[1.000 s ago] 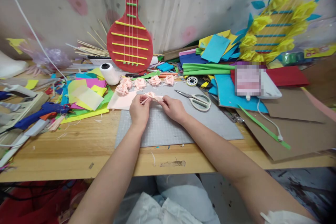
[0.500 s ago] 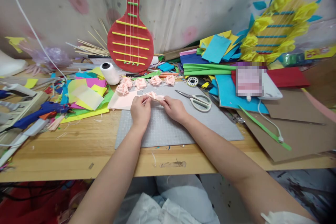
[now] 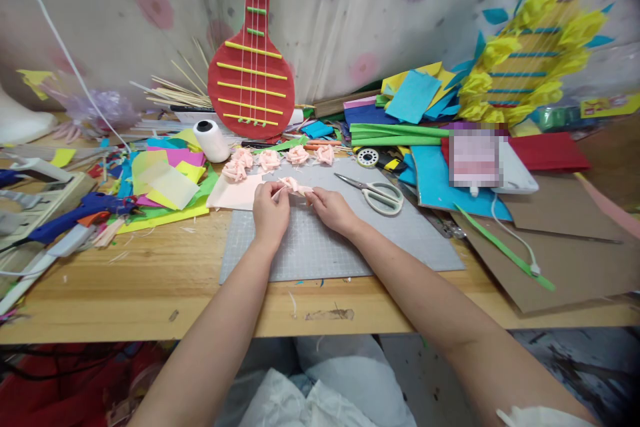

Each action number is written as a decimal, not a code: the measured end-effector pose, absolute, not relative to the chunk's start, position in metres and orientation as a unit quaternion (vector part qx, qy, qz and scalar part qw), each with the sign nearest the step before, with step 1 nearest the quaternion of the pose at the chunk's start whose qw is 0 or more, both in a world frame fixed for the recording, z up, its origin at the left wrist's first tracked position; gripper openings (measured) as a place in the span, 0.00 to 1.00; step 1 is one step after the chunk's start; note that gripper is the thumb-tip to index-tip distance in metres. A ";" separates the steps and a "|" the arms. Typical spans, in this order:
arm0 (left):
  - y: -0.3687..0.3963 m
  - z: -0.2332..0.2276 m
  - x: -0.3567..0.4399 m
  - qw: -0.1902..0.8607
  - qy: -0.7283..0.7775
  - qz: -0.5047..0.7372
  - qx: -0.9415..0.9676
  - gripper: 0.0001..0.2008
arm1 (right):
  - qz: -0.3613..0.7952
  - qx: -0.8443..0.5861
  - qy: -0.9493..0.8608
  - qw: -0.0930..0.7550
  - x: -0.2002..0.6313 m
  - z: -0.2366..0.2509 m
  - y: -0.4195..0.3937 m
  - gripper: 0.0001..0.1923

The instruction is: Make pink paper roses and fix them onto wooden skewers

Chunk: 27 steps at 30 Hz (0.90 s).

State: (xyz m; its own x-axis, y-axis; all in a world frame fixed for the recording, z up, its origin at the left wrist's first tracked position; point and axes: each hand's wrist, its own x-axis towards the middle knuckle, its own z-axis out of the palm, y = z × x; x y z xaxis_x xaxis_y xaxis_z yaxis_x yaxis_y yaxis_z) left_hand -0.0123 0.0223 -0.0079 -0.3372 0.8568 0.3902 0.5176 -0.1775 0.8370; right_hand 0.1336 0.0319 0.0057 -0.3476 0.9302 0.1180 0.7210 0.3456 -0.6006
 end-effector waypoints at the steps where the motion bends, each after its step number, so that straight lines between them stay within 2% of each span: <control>1: 0.023 -0.008 -0.012 0.174 0.618 0.535 0.549 0.04 | 0.248 -0.516 -0.783 0.242 0.134 0.005 0.032 0.18; 9: 0.022 -0.005 -0.007 0.288 0.602 0.568 0.481 0.06 | 0.303 -0.515 -0.749 0.285 0.131 0.005 0.030 0.11; 27: 0.020 0.001 -0.005 0.316 0.591 0.587 0.454 0.07 | 0.266 -0.527 -0.763 0.262 0.134 0.006 0.031 0.10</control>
